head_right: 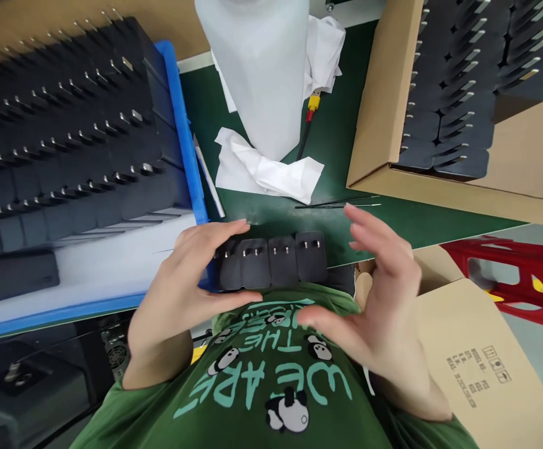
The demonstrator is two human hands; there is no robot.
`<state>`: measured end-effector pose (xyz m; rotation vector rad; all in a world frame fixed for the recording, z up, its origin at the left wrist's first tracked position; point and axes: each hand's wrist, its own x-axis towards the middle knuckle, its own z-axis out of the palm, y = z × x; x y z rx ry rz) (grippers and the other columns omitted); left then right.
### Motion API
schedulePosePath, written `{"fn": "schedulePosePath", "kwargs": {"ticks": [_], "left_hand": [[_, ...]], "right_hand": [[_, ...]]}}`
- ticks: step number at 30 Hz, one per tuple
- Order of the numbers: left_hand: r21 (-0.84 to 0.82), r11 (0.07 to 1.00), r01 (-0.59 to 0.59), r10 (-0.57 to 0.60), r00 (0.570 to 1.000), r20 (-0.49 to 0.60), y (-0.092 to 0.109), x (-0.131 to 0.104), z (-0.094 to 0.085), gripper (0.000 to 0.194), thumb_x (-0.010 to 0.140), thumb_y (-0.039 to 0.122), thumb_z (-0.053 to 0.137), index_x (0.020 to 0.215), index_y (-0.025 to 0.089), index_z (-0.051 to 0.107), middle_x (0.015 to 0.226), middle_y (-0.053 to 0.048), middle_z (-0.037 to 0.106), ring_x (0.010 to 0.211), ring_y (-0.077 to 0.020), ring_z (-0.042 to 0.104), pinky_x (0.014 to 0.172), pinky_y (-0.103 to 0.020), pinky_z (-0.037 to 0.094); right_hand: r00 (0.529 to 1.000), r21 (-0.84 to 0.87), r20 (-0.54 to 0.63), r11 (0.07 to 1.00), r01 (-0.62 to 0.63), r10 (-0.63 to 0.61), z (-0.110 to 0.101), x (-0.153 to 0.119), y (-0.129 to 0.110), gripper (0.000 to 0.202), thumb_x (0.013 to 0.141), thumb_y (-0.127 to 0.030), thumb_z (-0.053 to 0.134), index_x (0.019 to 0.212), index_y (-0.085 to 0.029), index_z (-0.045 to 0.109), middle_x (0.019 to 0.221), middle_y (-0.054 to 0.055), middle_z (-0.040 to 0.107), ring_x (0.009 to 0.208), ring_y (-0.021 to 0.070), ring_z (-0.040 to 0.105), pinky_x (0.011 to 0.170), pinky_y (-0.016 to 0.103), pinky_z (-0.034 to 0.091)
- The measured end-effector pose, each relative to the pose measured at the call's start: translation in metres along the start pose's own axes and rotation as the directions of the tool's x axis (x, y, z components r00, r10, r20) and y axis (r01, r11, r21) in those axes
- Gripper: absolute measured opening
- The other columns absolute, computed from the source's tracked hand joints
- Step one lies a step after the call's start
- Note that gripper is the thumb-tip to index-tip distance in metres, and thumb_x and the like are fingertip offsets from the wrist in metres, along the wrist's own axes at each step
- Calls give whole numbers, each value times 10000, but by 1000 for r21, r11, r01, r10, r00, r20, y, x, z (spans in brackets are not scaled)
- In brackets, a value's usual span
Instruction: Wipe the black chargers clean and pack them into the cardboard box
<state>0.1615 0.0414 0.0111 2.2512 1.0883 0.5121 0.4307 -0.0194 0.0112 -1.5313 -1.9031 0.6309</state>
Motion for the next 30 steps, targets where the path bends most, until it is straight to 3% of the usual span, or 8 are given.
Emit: {"fn": "schedulePosePath", "kwargs": {"ticks": [3, 7, 10, 13, 16, 20, 24, 30], "left_hand": [[43, 999, 14, -12, 999, -46, 3, -5, -6, 807, 835, 467, 815, 1490, 209, 421, 1379, -124, 636, 1251, -295, 599, 1073, -396, 460], [166, 986, -30, 36, 999, -33, 8, -2, -9, 735, 865, 472, 774, 1462, 172, 470, 1309, -138, 655, 1144, -304, 618, 982, -405, 505], [287, 954, -84, 79, 996, 28, 13, 5, -6, 708, 848, 462, 793, 1403, 108, 533, 1268, -153, 661, 1064, -324, 597, 886, -431, 528], [405, 908, -106, 87, 994, 67, 18, 12, -2, 707, 822, 426, 823, 1379, 79, 558, 1211, -137, 676, 986, -311, 568, 786, -424, 533], [474, 875, -99, 70, 994, 78, 23, 16, -1, 695, 807, 443, 833, 1347, 86, 580, 1120, -105, 697, 921, -292, 547, 695, -406, 512], [466, 882, -75, 45, 996, 75, 25, 19, -1, 578, 814, 430, 829, 1258, 122, 626, 1017, -67, 702, 889, -278, 534, 646, -388, 469], [379, 924, -47, 32, 998, 45, 21, 20, 1, 476, 847, 439, 782, 1202, 148, 656, 965, -58, 680, 873, -271, 523, 669, -384, 454], [274, 961, -21, 31, 999, -32, 17, 20, 5, 532, 804, 439, 825, 1210, 135, 664, 954, -61, 656, 898, -272, 521, 751, -383, 470]], "right_hand": [[999, 18, 18, 999, -27, 26, 4, 7, 9, 967, 813, -513, 805, 1597, -328, 269, 1501, 156, 515, 1214, 388, 606, 897, 573, 581], [979, -86, 188, 992, 90, -72, 7, 19, 0, 857, 904, -544, 691, 1602, -273, 275, 1481, 157, 522, 1287, 366, 587, 907, 482, 611], [959, -309, 245, 925, 219, -145, 8, 28, -12, 754, 934, -587, 614, 1550, -227, 372, 1396, 185, 568, 1109, 357, 680, 642, 395, 603], [945, -520, 276, 799, 301, -177, 12, 34, -23, 703, 909, -615, 625, 1456, -197, 486, 1316, 207, 612, 804, 301, 712, 450, 351, 475], [944, -579, 280, 753, 312, -176, 15, 38, -28, 617, 918, -613, 615, 1354, -182, 552, 1298, 189, 628, 714, 247, 694, 445, 333, 451], [948, -554, 235, 772, 312, -215, 18, 39, -24, 586, 929, -630, 594, 1271, -154, 578, 1207, 149, 662, 705, 218, 688, 462, 321, 442], [954, -456, 158, 838, 300, -255, 20, 38, -15, 590, 922, -665, 591, 1181, -135, 602, 1125, 115, 684, 755, 209, 699, 515, 314, 471], [957, -361, 56, 888, 286, -285, 21, 41, -9, 555, 922, -649, 611, 1175, -156, 601, 1119, 110, 700, 865, 224, 725, 624, 311, 525]]}}
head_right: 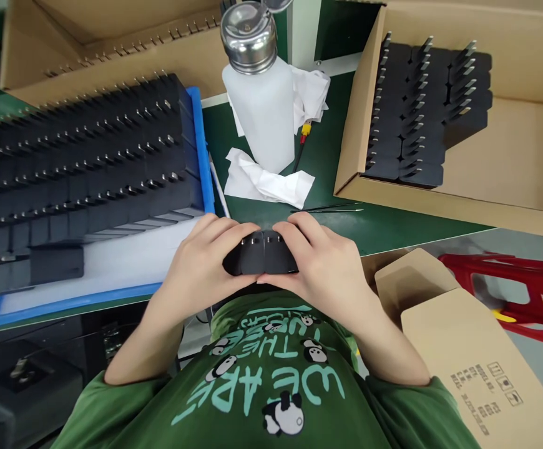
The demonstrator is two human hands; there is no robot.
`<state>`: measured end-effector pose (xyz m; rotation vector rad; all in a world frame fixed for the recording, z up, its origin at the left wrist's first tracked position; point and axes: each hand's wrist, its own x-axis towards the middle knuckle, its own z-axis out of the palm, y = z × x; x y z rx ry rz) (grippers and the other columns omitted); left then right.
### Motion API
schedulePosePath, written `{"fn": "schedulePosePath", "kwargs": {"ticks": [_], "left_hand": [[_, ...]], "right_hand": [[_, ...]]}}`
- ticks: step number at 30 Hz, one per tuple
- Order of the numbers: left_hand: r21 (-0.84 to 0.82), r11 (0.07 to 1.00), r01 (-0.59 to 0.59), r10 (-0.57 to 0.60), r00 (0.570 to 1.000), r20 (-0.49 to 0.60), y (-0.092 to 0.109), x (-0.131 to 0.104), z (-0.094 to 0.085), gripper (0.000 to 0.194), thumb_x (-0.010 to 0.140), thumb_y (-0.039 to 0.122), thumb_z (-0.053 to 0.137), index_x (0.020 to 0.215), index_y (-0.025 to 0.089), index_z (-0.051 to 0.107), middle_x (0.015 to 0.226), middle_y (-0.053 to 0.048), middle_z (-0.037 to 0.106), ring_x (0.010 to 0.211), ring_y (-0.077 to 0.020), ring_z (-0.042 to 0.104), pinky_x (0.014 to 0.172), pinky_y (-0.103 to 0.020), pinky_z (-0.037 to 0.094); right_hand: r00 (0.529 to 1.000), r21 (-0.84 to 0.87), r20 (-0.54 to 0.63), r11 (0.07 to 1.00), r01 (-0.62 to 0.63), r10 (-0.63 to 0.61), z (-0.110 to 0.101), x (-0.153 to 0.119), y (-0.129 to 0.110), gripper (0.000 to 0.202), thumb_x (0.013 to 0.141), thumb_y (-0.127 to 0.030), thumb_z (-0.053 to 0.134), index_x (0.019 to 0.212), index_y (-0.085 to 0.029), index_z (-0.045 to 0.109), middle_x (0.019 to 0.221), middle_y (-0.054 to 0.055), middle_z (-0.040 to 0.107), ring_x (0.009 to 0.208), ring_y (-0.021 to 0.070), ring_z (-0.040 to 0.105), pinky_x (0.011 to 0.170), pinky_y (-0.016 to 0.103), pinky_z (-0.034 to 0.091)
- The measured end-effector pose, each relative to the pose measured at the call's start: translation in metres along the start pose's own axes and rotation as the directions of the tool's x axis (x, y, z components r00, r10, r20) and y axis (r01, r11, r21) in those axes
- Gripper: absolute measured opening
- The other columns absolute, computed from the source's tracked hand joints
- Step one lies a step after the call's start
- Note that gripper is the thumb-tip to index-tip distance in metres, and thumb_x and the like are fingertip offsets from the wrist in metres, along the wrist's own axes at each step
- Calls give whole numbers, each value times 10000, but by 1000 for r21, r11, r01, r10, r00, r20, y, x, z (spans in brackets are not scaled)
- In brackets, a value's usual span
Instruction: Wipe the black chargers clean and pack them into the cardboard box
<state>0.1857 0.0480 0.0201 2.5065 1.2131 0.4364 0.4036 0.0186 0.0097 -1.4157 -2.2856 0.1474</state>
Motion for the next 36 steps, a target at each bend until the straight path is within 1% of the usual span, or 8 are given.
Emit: {"fn": "schedulePosePath", "kwargs": {"ticks": [4, 11, 17, 22, 25, 30, 33, 36], "left_hand": [[31, 999, -6, 7, 999, -32, 2, -1, 4, 550, 792, 399, 839, 1218, 98, 661, 960, -81, 662, 906, -287, 525, 763, -397, 479], [70, 993, -98, 111, 974, -200, 7, -8, 6, 462, 854, 283, 768, 1236, 58, 638, 1019, -127, 670, 909, -286, 513, 800, -405, 480], [-32, 999, 13, -14, 1000, -27, 4, -6, 3, 530, 826, 312, 812, 1255, 75, 611, 1038, -120, 674, 969, -300, 525, 823, -406, 483], [-200, 965, 170, -150, 982, 113, -8, -12, -4, 986, 701, 462, 921, 1484, 204, 379, 1368, -96, 636, 1197, -329, 478, 1000, -464, 408], [-219, 961, 169, -144, 982, 124, -14, -14, 1, 901, 738, 403, 910, 1454, 236, 388, 1354, -67, 669, 1243, -316, 521, 1041, -473, 344], [-288, 958, 15, -38, 997, -73, -8, -13, -6, 451, 821, 285, 822, 1194, 231, 574, 1174, -31, 730, 1062, -237, 665, 978, -400, 397], [-214, 972, -94, 49, 977, -206, 3, -11, -30, 407, 842, 185, 749, 1210, 229, 582, 1169, -35, 743, 1086, -233, 671, 975, -391, 421], [-110, 980, -163, 126, 950, -285, 13, -7, -58, 393, 855, 200, 740, 1215, 232, 586, 1177, -40, 749, 1102, -242, 667, 969, -396, 441]], "right_hand": [[1000, -25, -3, 1000, 14, -14, 2, 0, 2, 599, 896, -681, 615, 1177, -153, 601, 1114, 109, 700, 829, 219, 724, 587, 316, 525], [992, -65, -112, 996, 55, -62, 0, -7, 1, 568, 890, -579, 699, 1230, -137, 589, 1136, 138, 706, 959, 255, 727, 767, 325, 581], [1000, 76, 21, 997, -7, 5, 2, -5, 10, 641, 851, -636, 705, 1268, -170, 565, 1193, 138, 679, 956, 272, 725, 681, 342, 587], [960, 497, 236, 830, -254, 152, 5, -13, 31, 914, 743, -593, 837, 1491, -293, 403, 1349, 86, 636, 1100, 254, 699, 782, 320, 614], [963, 539, 234, 806, -244, 135, 12, -14, 36, 730, 768, -470, 856, 1395, -310, 516, 1335, 56, 664, 1166, 251, 681, 934, 357, 594], [998, 524, 44, 850, -57, 40, 0, -4, 26, 517, 803, -330, 823, 1269, -280, 603, 1231, 57, 720, 1095, 241, 717, 954, 374, 595], [999, 448, -30, 894, 25, -13, -29, 6, 16, 493, 828, -261, 788, 1280, -308, 599, 1252, 35, 722, 1099, 230, 726, 931, 360, 610], [992, 367, -109, 925, 102, -66, -58, 17, 8, 503, 844, -269, 775, 1304, -350, 588, 1267, 2, 721, 1107, 234, 729, 937, 374, 620]]}}
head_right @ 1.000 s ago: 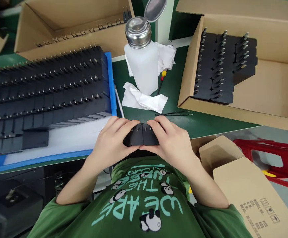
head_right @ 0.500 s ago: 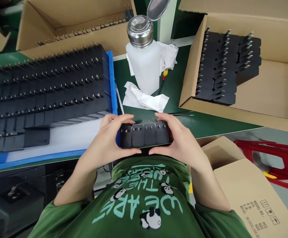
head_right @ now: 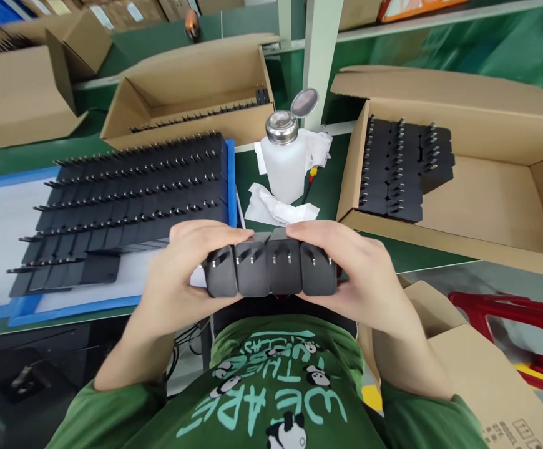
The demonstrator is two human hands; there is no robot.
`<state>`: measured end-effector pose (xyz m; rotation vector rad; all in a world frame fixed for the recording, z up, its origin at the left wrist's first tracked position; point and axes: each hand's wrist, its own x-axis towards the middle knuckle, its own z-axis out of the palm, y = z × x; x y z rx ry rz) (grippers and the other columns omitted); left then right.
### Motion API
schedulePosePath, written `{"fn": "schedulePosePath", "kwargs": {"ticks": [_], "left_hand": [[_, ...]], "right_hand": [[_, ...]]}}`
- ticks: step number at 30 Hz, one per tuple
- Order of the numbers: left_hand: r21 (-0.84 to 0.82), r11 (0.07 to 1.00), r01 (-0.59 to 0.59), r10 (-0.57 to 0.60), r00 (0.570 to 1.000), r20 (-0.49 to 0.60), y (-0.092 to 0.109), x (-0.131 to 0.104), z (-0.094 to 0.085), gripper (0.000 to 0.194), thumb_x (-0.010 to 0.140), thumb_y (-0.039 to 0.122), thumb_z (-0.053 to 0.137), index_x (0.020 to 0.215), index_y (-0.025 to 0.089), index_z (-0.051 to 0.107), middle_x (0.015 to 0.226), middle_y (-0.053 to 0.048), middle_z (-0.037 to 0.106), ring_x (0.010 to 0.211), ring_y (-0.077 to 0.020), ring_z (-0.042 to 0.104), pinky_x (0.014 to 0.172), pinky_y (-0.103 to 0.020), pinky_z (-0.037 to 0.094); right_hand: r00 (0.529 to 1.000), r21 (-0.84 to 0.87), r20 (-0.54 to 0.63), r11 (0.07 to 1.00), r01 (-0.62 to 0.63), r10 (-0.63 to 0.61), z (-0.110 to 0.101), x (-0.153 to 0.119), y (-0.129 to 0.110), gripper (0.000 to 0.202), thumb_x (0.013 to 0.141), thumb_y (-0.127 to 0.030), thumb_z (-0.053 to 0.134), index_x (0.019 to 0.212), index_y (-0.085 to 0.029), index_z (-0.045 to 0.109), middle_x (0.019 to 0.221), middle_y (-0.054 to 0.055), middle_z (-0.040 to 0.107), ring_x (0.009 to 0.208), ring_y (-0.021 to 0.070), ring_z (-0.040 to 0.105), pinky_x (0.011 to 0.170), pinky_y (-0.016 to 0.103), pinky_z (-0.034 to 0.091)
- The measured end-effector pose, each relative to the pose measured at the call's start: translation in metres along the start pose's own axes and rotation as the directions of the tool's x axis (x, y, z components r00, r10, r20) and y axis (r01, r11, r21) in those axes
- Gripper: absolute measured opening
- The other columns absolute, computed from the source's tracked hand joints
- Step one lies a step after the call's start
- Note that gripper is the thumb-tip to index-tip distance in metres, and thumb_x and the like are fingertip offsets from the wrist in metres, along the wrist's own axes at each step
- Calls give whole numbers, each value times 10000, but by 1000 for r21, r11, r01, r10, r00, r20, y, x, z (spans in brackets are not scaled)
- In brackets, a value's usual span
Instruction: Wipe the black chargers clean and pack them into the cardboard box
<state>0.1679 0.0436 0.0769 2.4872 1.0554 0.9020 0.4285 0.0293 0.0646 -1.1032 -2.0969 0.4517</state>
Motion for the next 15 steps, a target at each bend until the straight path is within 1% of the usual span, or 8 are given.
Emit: {"fn": "schedulePosePath", "kwargs": {"ticks": [2, 4, 7, 11, 15], "left_hand": [[33, 999, -38, 39, 998, -40, 6, 8, -12, 375, 878, 257, 738, 1221, 234, 586, 1182, -46, 750, 1099, -249, 667, 972, -406, 449], [55, 997, -51, 55, 996, -64, 11, 13, -19, 350, 898, 293, 725, 1215, 231, 590, 1179, -52, 751, 1097, -254, 666, 973, -413, 455], [60, 997, -43, 47, 996, -69, 15, 18, -25, 318, 885, 262, 730, 1176, 232, 604, 1139, -35, 755, 1064, -239, 667, 956, -397, 459], [9, 1000, -4, 5, 998, -57, 17, 20, -27, 421, 795, 182, 799, 1168, 224, 608, 1129, -11, 744, 1034, -210, 655, 936, -368, 466], [-60, 998, 26, -29, 999, -46, 18, 21, -28, 486, 766, 218, 851, 1185, 209, 605, 1148, -22, 740, 1020, -202, 655, 925, -367, 492]], "right_hand": [[998, -39, -36, 998, 49, -50, -11, 8, -6, 505, 854, -284, 766, 1316, -369, 582, 1270, -12, 720, 1107, 238, 730, 943, 386, 624], [995, -61, -56, 995, 81, -85, -17, 15, -10, 504, 852, -281, 763, 1315, -364, 582, 1268, -10, 719, 1103, 234, 729, 943, 384, 625], [993, -60, -61, 994, 96, -100, -22, 21, -11, 513, 818, -299, 796, 1288, -335, 593, 1249, 3, 720, 1079, 229, 729, 925, 368, 626], [998, -21, -51, 999, 47, -48, -24, 26, -15, 495, 786, -355, 827, 1228, -313, 609, 1174, 18, 732, 999, 237, 734, 855, 369, 636], [1000, 11, -19, 1000, 0, 0, -27, 28, -20, 489, 755, -341, 852, 1188, -280, 632, 1132, 36, 744, 938, 242, 740, 774, 349, 635]]}}
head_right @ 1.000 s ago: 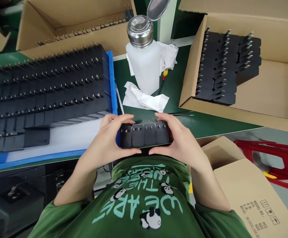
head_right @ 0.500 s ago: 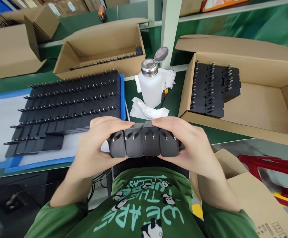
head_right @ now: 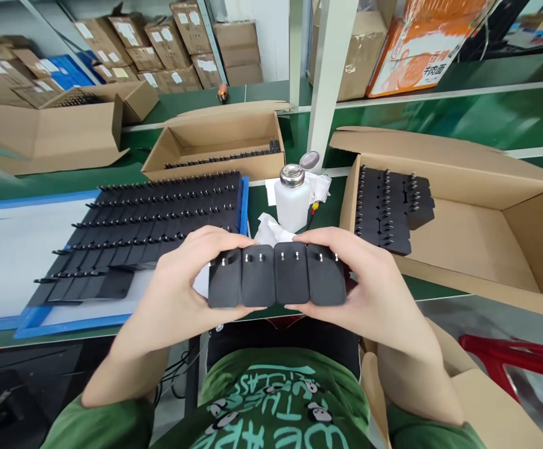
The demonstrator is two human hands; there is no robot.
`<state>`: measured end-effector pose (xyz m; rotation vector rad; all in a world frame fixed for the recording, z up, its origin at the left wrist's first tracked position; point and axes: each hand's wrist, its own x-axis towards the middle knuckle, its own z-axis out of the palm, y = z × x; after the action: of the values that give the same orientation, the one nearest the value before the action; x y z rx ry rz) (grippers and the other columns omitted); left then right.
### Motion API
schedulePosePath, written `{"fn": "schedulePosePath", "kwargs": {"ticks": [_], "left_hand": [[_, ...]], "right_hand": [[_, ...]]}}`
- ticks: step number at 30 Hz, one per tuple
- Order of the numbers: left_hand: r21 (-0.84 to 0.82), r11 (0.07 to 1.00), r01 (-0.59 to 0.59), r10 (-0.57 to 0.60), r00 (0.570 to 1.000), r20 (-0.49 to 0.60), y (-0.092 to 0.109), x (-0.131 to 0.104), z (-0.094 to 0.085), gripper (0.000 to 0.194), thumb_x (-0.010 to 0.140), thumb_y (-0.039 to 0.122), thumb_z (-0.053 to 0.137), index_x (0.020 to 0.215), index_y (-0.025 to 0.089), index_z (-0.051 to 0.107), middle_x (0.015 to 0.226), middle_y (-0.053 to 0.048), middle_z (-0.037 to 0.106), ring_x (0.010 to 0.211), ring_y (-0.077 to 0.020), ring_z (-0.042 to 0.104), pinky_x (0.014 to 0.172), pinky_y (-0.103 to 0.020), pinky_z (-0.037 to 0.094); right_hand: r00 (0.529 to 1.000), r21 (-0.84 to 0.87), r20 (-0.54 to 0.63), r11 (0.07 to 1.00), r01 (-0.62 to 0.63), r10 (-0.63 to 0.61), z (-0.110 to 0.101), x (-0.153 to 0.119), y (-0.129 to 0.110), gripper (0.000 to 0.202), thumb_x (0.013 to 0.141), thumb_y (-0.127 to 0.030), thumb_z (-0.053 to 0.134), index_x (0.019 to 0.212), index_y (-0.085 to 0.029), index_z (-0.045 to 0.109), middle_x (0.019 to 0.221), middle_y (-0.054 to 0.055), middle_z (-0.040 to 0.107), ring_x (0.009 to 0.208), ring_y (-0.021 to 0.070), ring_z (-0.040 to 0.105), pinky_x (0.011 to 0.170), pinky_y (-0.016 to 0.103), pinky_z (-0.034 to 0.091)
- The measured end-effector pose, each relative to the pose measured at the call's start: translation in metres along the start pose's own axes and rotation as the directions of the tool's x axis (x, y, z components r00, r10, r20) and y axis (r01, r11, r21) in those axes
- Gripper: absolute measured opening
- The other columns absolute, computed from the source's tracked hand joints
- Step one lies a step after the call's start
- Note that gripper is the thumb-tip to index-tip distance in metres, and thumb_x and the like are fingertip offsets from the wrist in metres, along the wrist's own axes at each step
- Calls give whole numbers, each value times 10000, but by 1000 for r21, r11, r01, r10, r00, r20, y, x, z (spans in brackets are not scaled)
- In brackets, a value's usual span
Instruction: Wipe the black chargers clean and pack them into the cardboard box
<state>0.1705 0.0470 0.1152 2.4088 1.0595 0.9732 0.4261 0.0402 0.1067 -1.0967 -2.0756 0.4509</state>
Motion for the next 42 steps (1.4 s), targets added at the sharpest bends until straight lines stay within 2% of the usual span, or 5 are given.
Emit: {"fn": "schedulePosePath", "kwargs": {"ticks": [14, 21, 33, 37, 42], "left_hand": [[-68, 992, 103, -98, 992, 77, -2, 0, -1, 581, 687, 241, 915, 1180, 232, 608, 1152, -15, 729, 991, -201, 662, 894, -343, 518], [-85, 986, 144, -136, 986, 94, -6, -3, 4, 610, 680, 261, 916, 1202, 228, 603, 1189, -12, 721, 1029, -201, 643, 909, -331, 509], [-61, 957, 282, -257, 929, 265, -52, -48, 81, 562, 756, 190, 842, 1238, 201, 553, 1212, -106, 698, 1110, -293, 665, 958, -462, 540], [181, 975, 129, -181, 933, 310, -36, -44, 80, 777, 792, 320, 859, 1416, 120, 440, 1356, -192, 616, 1237, -374, 576, 1034, -541, 469], [470, 877, -102, -119, 901, 418, -26, -31, 89, 803, 800, 452, 835, 1375, 17, 483, 1184, -191, 668, 1001, -358, 630, 798, -466, 533]], "right_hand": [[995, 12, 50, 996, -91, 90, 2, -1, 1, 573, 690, -373, 894, 1191, -278, 632, 1112, 8, 741, 928, 205, 736, 739, 265, 612], [997, -9, 73, 999, -34, 34, 3, -4, 5, 642, 759, -404, 863, 1322, -294, 574, 1275, 23, 695, 1102, 198, 704, 911, 262, 579], [943, -4, 246, 974, -229, 222, 68, -54, 64, 569, 811, -464, 792, 1290, -254, 567, 1270, 98, 693, 1093, 286, 708, 869, 407, 600], [940, -352, 200, 916, -195, 277, 61, -58, 35, 796, 860, -628, 700, 1491, -244, 403, 1436, 146, 588, 1041, 305, 722, 567, 331, 562], [943, -607, 266, 795, 3, 200, 71, -46, 17, 758, 859, -667, 667, 1448, -227, 483, 1322, 155, 642, 753, 244, 724, 433, 307, 422]]}}
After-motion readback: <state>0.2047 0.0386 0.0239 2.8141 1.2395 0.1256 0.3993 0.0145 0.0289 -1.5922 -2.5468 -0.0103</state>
